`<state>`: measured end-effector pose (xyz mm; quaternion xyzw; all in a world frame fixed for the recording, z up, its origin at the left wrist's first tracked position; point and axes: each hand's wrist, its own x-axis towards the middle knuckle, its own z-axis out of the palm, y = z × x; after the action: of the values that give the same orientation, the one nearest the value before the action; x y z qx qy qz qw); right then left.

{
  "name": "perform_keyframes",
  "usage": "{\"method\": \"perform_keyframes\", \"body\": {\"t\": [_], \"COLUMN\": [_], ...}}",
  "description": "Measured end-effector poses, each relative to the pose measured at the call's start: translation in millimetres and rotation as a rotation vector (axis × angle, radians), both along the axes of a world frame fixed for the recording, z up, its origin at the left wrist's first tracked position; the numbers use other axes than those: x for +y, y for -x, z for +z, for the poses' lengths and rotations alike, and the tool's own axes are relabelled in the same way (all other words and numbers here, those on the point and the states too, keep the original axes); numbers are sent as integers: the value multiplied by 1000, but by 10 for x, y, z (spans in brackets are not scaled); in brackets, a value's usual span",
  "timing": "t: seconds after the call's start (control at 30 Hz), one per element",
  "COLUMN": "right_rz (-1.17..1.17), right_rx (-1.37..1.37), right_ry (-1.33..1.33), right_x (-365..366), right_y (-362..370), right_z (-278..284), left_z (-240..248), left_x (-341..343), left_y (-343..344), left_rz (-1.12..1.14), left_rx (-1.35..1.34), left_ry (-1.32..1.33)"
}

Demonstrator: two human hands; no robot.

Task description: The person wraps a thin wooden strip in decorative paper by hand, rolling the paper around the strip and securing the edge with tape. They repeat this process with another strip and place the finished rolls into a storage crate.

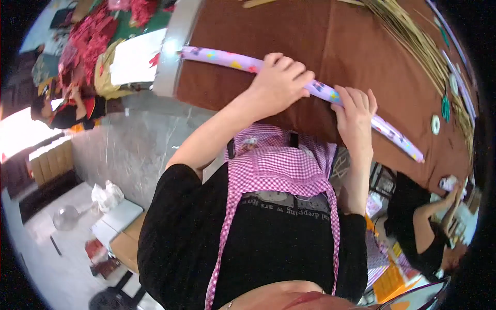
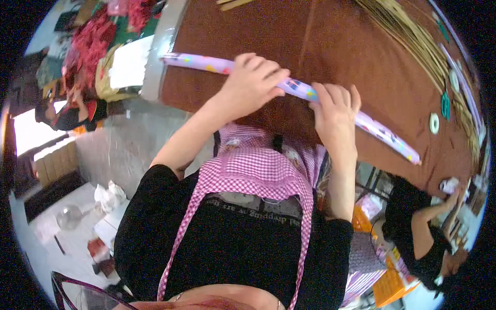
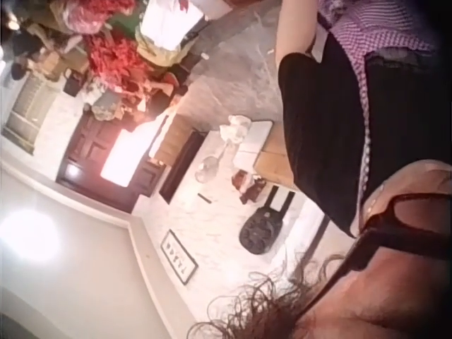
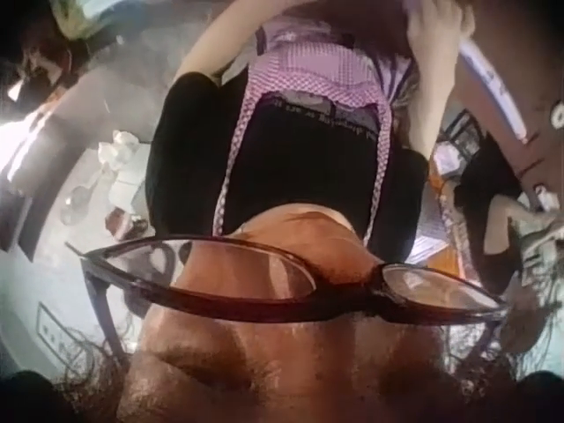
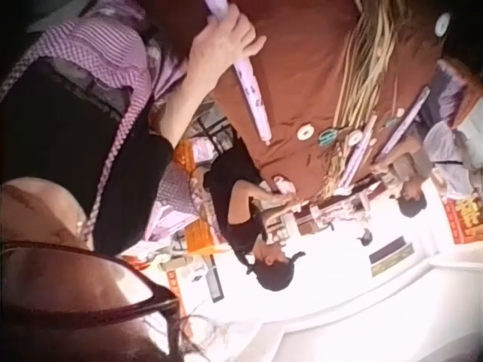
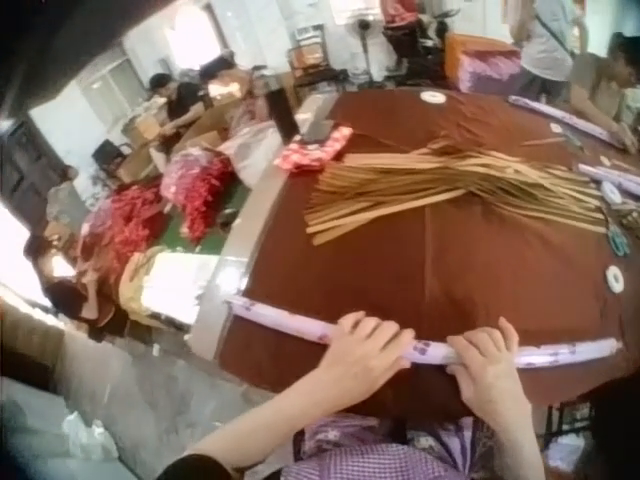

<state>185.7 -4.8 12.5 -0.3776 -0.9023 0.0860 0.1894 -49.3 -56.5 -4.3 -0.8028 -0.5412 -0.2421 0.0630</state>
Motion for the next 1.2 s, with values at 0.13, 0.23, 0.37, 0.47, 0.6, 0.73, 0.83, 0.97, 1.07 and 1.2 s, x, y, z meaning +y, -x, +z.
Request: {"method": "perform_keyframes", "body": {"t": [0.13, 0.23, 0.37, 0.47, 0.6, 0.73, 0.83, 0.97, 1.07, 1.2], "right_rz": [1, 10, 8, 25, 44, 21, 70, 194, 146, 92], "right_rx": [-30, -26, -37, -60, -170, -127, -114, 54, 54, 17], "right_ry": [-26, 2, 33, 73, 44, -57, -43, -93, -126, -195], "right_x": [-6, 12, 62, 106, 133, 94, -63, -267, -292, -347], "right_y": [-28, -73, -80, -55, -44, 152, 608, 1059, 1174, 1067], "right_z": [-30, -29, -22, 88, 119, 84, 79, -20, -178, -207], "left_z": [-8, 22, -44, -104, -95, -61, -85, -65, -97, -66], "left_x": [-57, -201, -392, -484, -454, -411, -381, -301, -290, -350], "left_y": [4, 236, 717, 978, 1142, 1200, 1199, 1148, 1145, 1171], "left_rz": [52, 164, 392, 464, 392, 346, 359, 332, 335, 355], "left_rx": [40, 54, 60, 195, 191, 225, 260, 233, 241, 260], "left_ry": [-15, -10, 26, 10, 50, 45, 50, 59, 91, 147]}}
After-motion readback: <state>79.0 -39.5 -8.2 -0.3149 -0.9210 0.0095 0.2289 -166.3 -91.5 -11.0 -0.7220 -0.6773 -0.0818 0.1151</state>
